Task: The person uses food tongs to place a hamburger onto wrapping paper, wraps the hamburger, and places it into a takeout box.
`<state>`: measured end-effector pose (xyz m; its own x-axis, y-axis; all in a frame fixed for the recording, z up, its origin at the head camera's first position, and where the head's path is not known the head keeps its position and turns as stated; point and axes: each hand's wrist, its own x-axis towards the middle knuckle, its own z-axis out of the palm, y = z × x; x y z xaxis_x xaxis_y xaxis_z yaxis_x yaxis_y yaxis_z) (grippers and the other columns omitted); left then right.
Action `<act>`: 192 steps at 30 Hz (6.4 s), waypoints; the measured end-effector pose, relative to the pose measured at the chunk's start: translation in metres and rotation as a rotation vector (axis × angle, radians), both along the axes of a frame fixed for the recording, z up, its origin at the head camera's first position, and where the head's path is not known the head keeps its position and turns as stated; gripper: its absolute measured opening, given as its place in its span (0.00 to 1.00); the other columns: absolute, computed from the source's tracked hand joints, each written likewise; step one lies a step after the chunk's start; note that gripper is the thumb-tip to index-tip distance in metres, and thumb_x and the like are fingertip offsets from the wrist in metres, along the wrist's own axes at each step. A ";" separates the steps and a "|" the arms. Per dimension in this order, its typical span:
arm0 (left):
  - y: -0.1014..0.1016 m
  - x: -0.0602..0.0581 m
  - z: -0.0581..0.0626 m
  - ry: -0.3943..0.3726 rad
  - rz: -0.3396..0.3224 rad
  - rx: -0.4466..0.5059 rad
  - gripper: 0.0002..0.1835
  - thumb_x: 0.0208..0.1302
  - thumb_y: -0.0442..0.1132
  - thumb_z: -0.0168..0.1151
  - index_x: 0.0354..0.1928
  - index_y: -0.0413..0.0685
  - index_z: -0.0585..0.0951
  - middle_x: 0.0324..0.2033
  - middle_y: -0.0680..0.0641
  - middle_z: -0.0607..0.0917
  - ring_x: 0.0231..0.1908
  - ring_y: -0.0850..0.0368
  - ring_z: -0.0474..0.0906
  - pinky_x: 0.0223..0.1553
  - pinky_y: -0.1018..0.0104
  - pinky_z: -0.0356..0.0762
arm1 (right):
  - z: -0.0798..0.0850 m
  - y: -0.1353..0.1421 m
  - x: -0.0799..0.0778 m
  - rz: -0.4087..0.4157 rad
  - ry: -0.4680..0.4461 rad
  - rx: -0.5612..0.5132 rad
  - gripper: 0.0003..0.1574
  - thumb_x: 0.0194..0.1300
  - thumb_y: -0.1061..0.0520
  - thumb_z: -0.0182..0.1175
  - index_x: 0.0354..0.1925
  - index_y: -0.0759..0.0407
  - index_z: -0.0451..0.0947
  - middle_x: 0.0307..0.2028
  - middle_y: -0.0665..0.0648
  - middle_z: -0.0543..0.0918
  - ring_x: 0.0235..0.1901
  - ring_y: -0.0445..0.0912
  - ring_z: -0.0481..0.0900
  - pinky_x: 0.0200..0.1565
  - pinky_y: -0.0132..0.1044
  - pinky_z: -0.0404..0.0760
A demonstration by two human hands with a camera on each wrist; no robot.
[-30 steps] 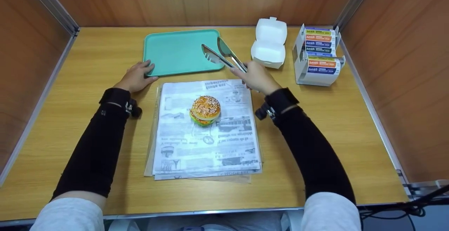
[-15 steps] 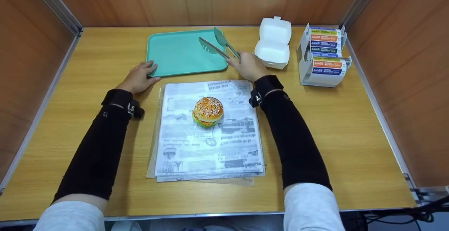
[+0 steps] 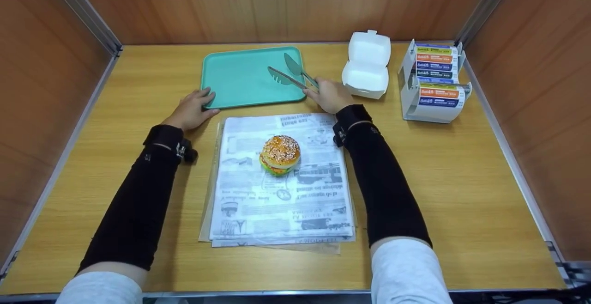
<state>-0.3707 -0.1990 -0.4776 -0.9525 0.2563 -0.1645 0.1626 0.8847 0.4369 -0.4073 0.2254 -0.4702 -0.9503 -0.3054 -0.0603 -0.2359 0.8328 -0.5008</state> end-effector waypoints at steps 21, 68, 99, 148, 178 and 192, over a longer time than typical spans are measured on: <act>0.000 -0.001 -0.004 -0.009 -0.004 0.011 0.37 0.82 0.50 0.58 0.84 0.45 0.58 0.85 0.41 0.49 0.84 0.35 0.38 0.78 0.27 0.33 | -0.003 -0.004 0.000 -0.016 0.156 0.143 0.32 0.77 0.46 0.66 0.62 0.72 0.78 0.48 0.67 0.81 0.46 0.60 0.80 0.53 0.57 0.80; 0.055 0.061 -0.014 0.069 0.217 0.360 0.23 0.67 0.43 0.77 0.60 0.40 0.87 0.53 0.39 0.81 0.53 0.44 0.78 0.56 0.52 0.77 | -0.023 0.017 0.145 -0.191 -0.286 -0.482 0.16 0.75 0.55 0.68 0.55 0.61 0.83 0.44 0.57 0.84 0.37 0.46 0.79 0.37 0.31 0.79; 0.050 0.057 -0.008 -0.017 0.233 0.506 0.12 0.73 0.41 0.70 0.36 0.39 0.84 0.30 0.48 0.81 0.30 0.55 0.75 0.32 0.66 0.73 | -0.025 0.012 0.154 -0.130 -0.218 -0.411 0.14 0.68 0.56 0.73 0.50 0.59 0.85 0.41 0.57 0.83 0.40 0.49 0.78 0.44 0.37 0.76; 0.193 0.174 0.034 0.820 -0.534 -0.122 0.08 0.73 0.40 0.71 0.36 0.46 0.92 0.33 0.50 0.93 0.32 0.54 0.87 0.30 0.64 0.86 | -0.020 0.035 0.217 -0.099 -0.149 -0.123 0.27 0.54 0.42 0.84 0.35 0.53 0.77 0.40 0.54 0.77 0.38 0.50 0.74 0.40 0.42 0.71; 0.170 0.177 0.032 0.510 -0.681 -0.023 0.25 0.70 0.39 0.74 0.64 0.34 0.82 0.65 0.35 0.82 0.69 0.42 0.78 0.70 0.54 0.75 | -0.002 -0.022 0.221 0.229 0.352 -0.222 0.24 0.76 0.54 0.68 0.67 0.56 0.82 0.65 0.53 0.84 0.70 0.52 0.77 0.72 0.53 0.74; 0.156 0.168 0.041 0.437 -0.701 -0.008 0.28 0.68 0.40 0.76 0.66 0.36 0.81 0.67 0.37 0.80 0.70 0.43 0.77 0.74 0.47 0.70 | 0.029 -0.033 0.246 0.338 0.183 0.119 0.43 0.77 0.42 0.65 0.80 0.57 0.65 0.81 0.57 0.63 0.81 0.58 0.57 0.76 0.64 0.62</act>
<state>-0.2027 -0.0430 -0.4368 -0.5502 0.8156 0.1793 0.8320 0.5171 0.2009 -0.1615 0.1928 -0.4416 -0.7960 -0.6035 0.0472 -0.5827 0.7427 -0.3300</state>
